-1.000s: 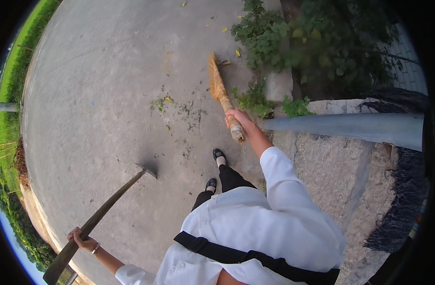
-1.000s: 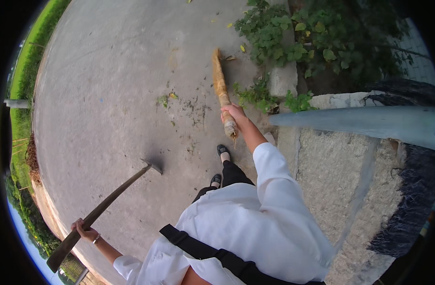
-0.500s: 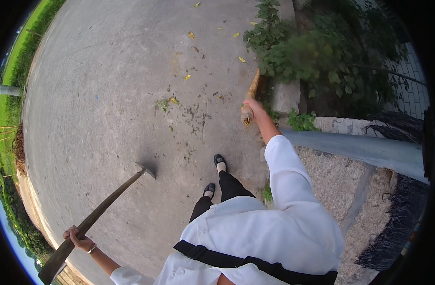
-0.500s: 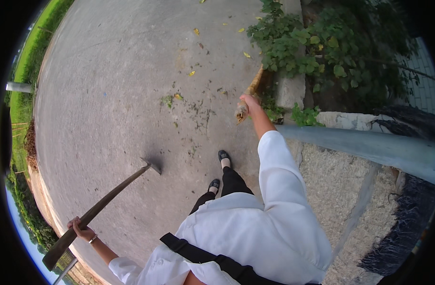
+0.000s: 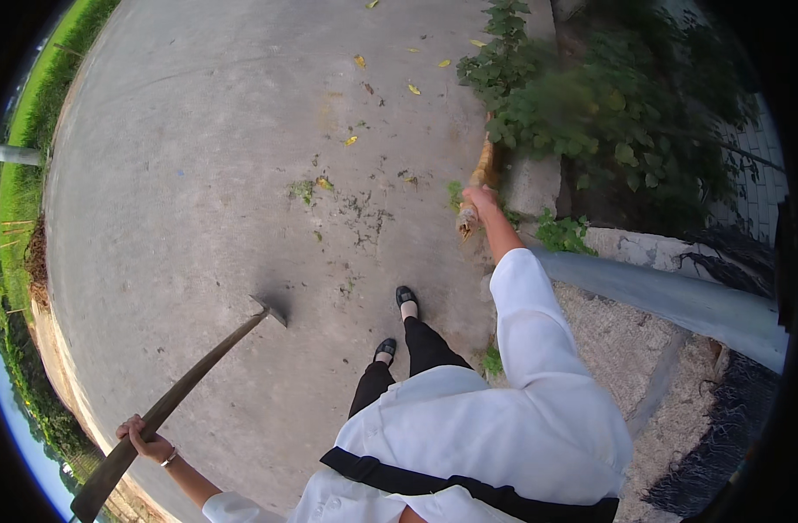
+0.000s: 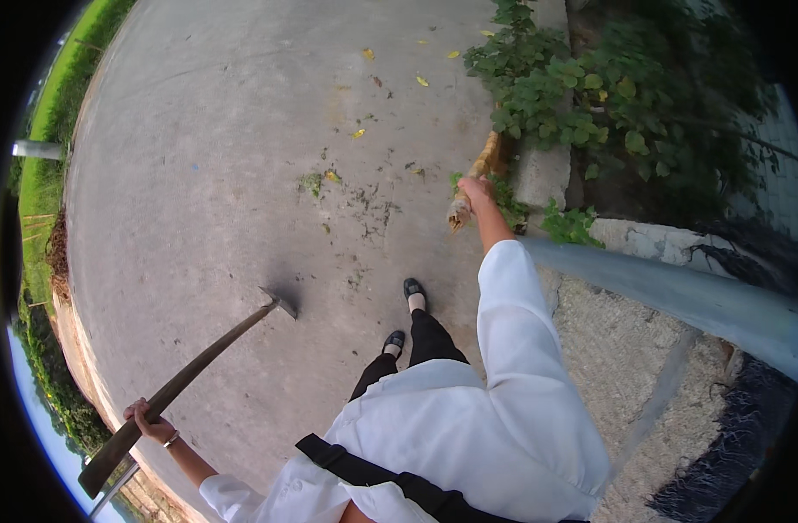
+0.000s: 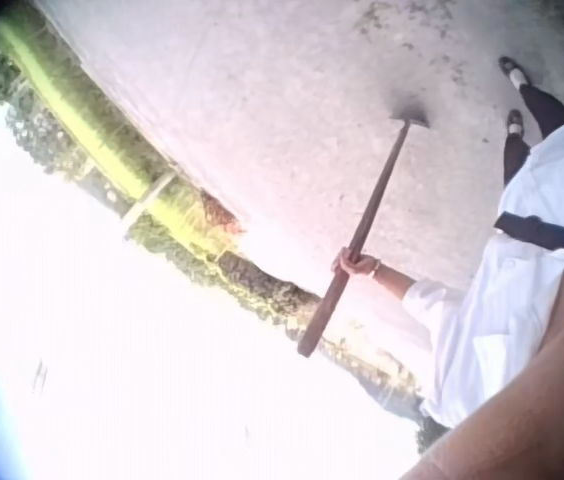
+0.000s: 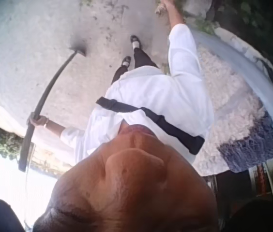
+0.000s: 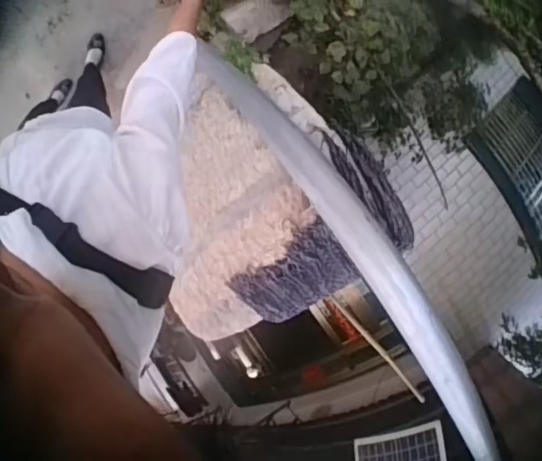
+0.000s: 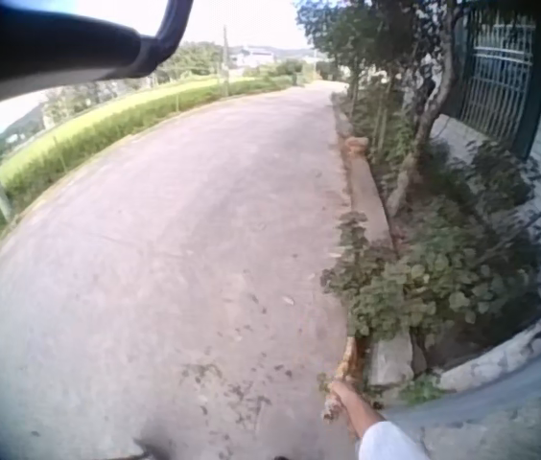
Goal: The person sweeps a concrete outdoor area using a hoe and then a broom. They gather scattered leaves and debris near a metal gate and along a low wall, moving the debris into a pile.
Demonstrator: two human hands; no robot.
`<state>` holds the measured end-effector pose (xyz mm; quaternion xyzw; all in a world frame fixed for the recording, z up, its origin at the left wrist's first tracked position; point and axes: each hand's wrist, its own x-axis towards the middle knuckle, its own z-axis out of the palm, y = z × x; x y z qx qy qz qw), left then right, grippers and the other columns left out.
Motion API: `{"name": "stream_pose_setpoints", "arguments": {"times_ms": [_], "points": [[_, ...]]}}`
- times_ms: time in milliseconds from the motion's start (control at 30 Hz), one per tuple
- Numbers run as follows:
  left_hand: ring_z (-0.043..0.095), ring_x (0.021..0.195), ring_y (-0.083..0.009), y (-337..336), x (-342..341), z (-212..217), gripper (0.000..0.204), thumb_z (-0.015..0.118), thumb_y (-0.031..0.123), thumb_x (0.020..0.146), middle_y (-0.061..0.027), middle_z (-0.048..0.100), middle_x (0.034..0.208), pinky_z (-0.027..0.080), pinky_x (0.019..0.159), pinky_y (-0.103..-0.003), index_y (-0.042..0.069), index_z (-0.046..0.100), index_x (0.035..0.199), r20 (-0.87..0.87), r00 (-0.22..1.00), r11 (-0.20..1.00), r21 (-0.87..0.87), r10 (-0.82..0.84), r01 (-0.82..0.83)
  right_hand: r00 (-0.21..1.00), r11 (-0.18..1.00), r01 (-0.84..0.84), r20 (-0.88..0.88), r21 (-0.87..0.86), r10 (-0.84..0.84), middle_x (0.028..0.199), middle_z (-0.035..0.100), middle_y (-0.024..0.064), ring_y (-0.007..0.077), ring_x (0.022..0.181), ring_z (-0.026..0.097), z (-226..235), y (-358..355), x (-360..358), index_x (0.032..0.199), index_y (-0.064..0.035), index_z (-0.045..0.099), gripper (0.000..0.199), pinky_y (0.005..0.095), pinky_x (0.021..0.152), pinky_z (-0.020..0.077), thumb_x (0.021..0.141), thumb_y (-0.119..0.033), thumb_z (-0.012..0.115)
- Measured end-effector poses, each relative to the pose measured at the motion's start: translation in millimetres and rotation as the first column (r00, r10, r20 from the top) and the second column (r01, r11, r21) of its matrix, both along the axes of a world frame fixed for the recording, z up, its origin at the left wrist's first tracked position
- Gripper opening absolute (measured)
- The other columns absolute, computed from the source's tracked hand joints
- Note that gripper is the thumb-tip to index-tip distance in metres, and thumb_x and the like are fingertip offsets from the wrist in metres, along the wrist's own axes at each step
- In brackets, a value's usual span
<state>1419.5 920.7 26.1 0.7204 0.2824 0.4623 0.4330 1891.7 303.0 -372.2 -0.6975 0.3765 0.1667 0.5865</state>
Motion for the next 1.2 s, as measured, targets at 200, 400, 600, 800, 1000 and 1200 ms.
{"name": "stream_pose_setpoints", "arguments": {"times_ms": [200, 400, 600, 800, 1000, 1200], "points": [[0.038, 0.059, -0.0119, -12, 3, 3, 0.011, 0.047, 0.01, 0.075, 0.0004, 0.036, 0.062, 0.04, 0.072, -0.032, 0.01, 0.037, 0.073, -0.034, 0.999, 1.0, 0.025, -0.018, 0.018, 0.949, 0.942, -0.31, 0.1, 0.13, 0.299, 0.066, 0.054, 0.0075, 0.0173, 0.047, 0.053, 74, 13, -27, 0.119, -0.0067, 0.046, 0.055, 0.0317, 0.042, 0.0446, 0.066, -0.004, 0.059], [0.038, 0.058, -0.012, -1, -7, 1, 0.012, 0.048, 0.009, 0.075, 0.0002, 0.036, 0.061, 0.041, 0.07, -0.031, 0.01, 0.036, 0.073, 0.001, 0.999, 0.999, 0.01, 0.045, -0.045, 0.983, 0.973, -0.178, 0.06, 0.146, 0.171, 0.077, 0.053, 0.0099, 0.0181, 0.048, 0.053, 68, 45, -60, 0.127, -0.0098, 0.037, 0.066, 0.0313, 0.04, 0.0446, 0.065, -0.001, 0.059], [0.037, 0.057, -0.0121, -17, 23, 0, 0.013, 0.047, 0.009, 0.076, 0.0001, 0.035, 0.061, 0.04, 0.069, -0.031, 0.009, 0.035, 0.073, 0.027, 0.999, 0.999, 0.01, -0.045, 0.044, 0.967, 0.965, -0.252, -0.021, 0.076, 0.255, 0.096, 0.051, 0.014, 0.0248, 0.067, 0.054, 1, 118, -145, 0.131, -0.0009, 0.025, 0.076, 0.033, 0.057, 0.0469, 0.063, -0.005, 0.06], [0.037, 0.059, -0.0126, -30, 22, 1, 0.012, 0.047, 0.008, 0.076, -0.0002, 0.036, 0.061, 0.039, 0.07, -0.032, 0.009, 0.035, 0.074, 0.0, 0.999, 0.999, 0.028, -0.036, 0.036, 0.922, 0.723, -0.25, -0.07, 0.645, 0.381, 0.071, 0.054, 0.0084, 0.019, 0.053, 0.054, 135, 132, -186, 0.126, -0.0064, 0.039, 0.062, 0.0318, 0.045, 0.0458, 0.067, -0.004, 0.059], [0.038, 0.06, -0.0124, -20, 12, 0, 0.012, 0.047, 0.008, 0.075, 0.0, 0.036, 0.062, 0.039, 0.072, -0.032, 0.009, 0.035, 0.076, 0.028, 0.998, 0.998, -0.025, -0.059, 0.06, 0.921, 0.823, -0.306, -0.069, 0.479, 0.383, 0.064, 0.05, 0.006, 0.0146, 0.044, 0.049, 181, 72, -211, 0.132, -0.0076, 0.029, 0.069, 0.0295, 0.038, 0.042, 0.07, -0.002, 0.057], [0.038, 0.058, -0.0123, -21, 12, 2, 0.013, 0.048, 0.006, 0.074, -0.0001, 0.037, 0.061, 0.04, 0.072, -0.032, 0.01, 0.036, 0.076, 0.072, 0.996, 0.997, -0.043, -0.055, 0.059, 0.926, 0.892, -0.289, -0.134, 0.347, 0.353, 0.067, 0.052, 0.0072, 0.016, 0.045, 0.051, 136, 67, -273, 0.137, -0.0009, 0.015, 0.082, 0.0298, 0.04, 0.0429, 0.067, -0.001, 0.058]]}}
